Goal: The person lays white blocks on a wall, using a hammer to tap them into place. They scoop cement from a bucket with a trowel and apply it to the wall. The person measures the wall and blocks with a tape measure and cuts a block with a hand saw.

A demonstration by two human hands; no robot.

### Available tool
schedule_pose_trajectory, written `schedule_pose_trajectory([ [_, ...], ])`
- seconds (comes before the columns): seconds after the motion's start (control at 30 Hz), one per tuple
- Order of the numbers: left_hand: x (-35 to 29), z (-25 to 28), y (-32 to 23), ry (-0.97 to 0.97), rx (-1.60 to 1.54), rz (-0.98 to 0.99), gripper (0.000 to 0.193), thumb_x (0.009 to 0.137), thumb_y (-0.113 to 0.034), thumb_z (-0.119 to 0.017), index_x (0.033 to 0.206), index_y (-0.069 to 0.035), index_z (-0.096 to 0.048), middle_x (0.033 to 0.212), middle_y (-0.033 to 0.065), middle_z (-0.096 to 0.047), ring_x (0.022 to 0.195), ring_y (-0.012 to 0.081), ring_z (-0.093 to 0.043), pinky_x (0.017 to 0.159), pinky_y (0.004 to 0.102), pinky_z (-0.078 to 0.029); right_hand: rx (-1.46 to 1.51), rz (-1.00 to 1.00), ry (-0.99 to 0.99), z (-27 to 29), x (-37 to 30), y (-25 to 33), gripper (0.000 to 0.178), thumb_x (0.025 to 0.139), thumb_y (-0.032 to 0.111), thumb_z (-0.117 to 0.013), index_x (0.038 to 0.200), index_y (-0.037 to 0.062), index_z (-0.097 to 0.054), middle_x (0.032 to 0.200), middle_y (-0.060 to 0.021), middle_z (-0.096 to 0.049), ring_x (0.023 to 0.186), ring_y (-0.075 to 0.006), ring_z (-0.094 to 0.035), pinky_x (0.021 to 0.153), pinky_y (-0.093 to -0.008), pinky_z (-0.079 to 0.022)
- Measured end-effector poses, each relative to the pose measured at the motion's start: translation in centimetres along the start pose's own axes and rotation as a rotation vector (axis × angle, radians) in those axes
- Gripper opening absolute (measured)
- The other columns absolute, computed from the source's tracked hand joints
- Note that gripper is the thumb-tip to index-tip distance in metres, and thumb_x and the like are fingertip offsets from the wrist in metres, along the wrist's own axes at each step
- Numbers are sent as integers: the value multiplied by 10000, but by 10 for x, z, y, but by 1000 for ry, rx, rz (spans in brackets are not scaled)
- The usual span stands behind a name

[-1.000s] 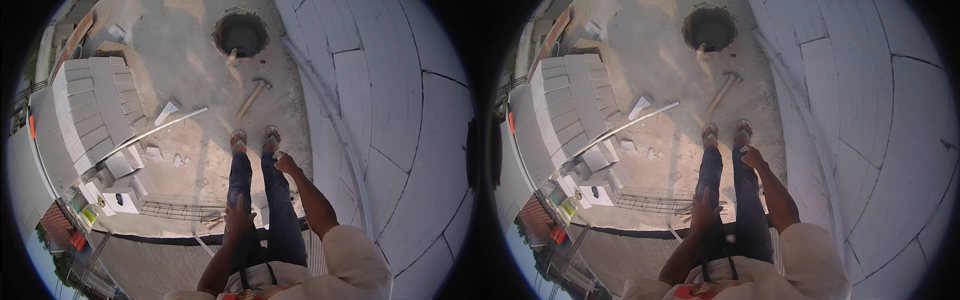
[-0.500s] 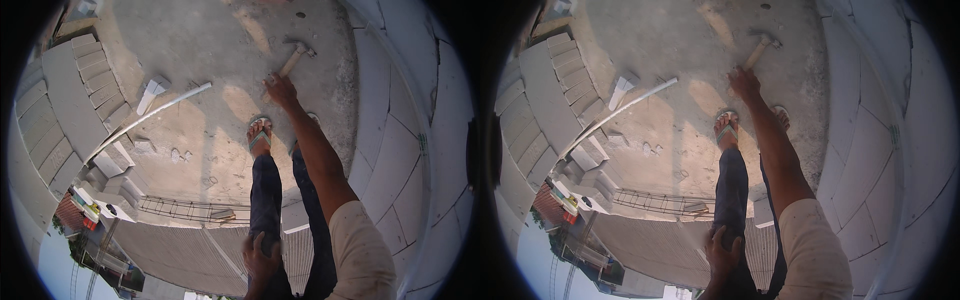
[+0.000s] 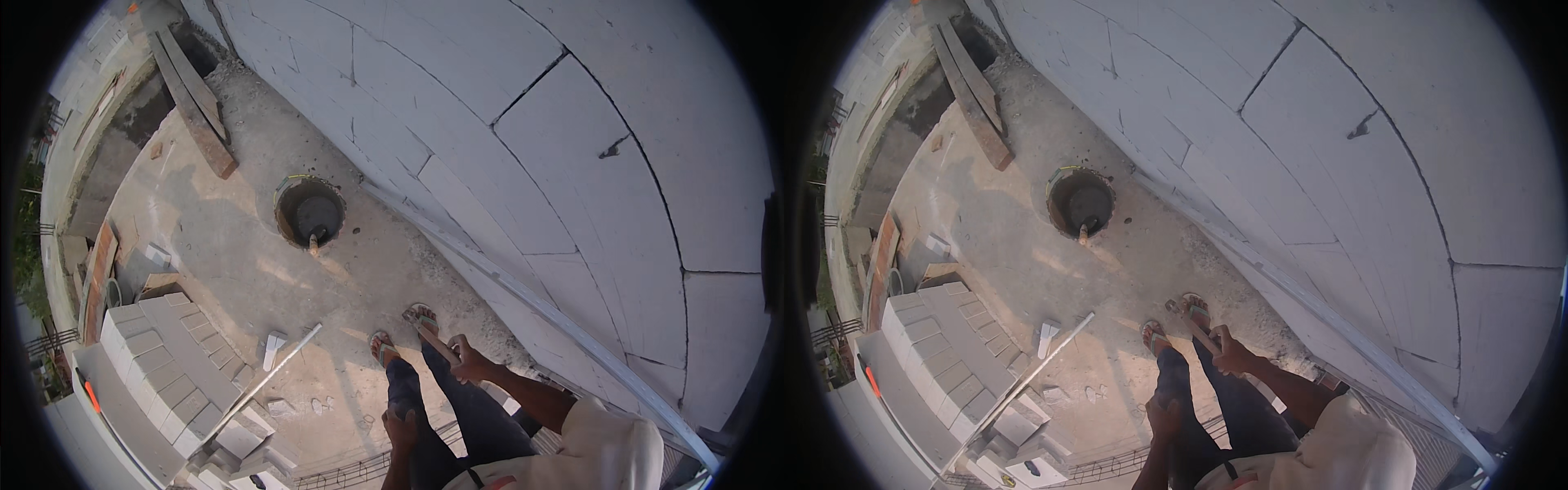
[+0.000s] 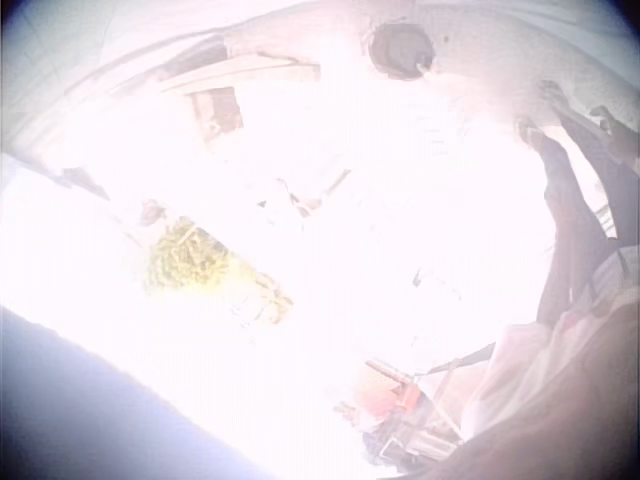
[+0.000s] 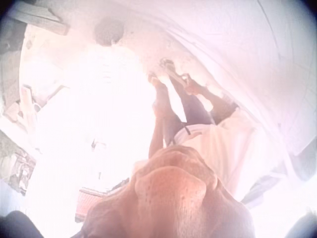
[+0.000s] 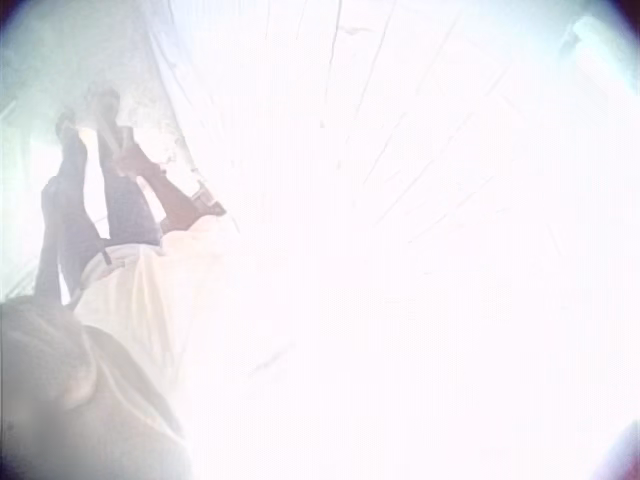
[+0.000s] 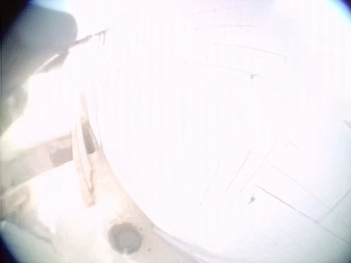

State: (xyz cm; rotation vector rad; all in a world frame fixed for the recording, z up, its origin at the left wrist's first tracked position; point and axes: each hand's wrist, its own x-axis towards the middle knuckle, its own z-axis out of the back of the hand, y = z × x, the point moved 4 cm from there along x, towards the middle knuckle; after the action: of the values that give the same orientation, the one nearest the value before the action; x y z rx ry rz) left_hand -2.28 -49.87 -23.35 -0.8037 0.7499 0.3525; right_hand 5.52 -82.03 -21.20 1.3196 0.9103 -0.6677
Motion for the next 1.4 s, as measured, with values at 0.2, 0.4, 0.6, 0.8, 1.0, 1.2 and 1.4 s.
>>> schedule_pose_trajectory([
  [0.2,2,103,-238,101,-10,-421,480,980,-167,-696,1385,72,-599,1359,242,-656,1243,354,-663,1039,459,-536,180,-182,110,5,-275,38,565,896,415,-828,1269,46,-619,801,-39,-646,646,-175,-658,557,-355,-541],
  [0.4,-133,138,-538,196,3,-1184,432,1017,-78,-690,1436,-21,-601,1443,145,-605,1298,288,-615,1077,436,-510,-320,263,-619,-40,-352,-14,431,915,355,-764,1182,31,-664,987,-207,-735,968,-418,-716,869,-519,-555],
  [0.6,-359,65,-676,248,276,-2193,596,925,-160,-826,1470,-87,-595,1518,142,-581,1423,318,-533,1151,479,-479,16,292,-1105,-68,-446,-76,475,893,488,-810,1007,43,-694,789,-208,-709,779,-430,-722,715,-499,-557],
  [0.8,-488,-44,-706,160,531,-2435,873,831,-489,-880,1548,-131,-533,1555,115,-550,1494,313,-455,1259,522,-343,295,212,-1290,-43,-516,-187,377,856,377,-859,890,39,-694,737,-164,-680,671,-287,-691,651,-412,-537],
  [1.0,-539,-132,-720,145,847,-2521,1021,764,-619,-859,1585,-133,-493,1588,147,-528,1468,370,-481,1242,541,-362,187,41,-1771,-25,-580,-307,239,801,181,-835,881,52,-650,744,-166,-675,671,-327,-705,625,-401,-544],
  [1.2,-538,-166,-724,265,1065,-2274,1074,734,-631,-875,1591,-117,-482,1508,193,-589,1379,423,-554,1190,530,-427,-364,131,-1823,75,-683,-352,255,759,145,-873,812,78,-633,708,-96,-613,613,-311,-652,571,-400,-508],
  [1.4,-537,-173,-722,289,1057,-2215,1040,719,-559,-903,1572,-117,-505,1465,208,-616,1336,428,-589,1142,522,-467,-636,225,-1702,164,-721,-354,337,552,84,-832,852,97,-679,808,-95,-701,729,-325,-700,640,-441,-561],
])
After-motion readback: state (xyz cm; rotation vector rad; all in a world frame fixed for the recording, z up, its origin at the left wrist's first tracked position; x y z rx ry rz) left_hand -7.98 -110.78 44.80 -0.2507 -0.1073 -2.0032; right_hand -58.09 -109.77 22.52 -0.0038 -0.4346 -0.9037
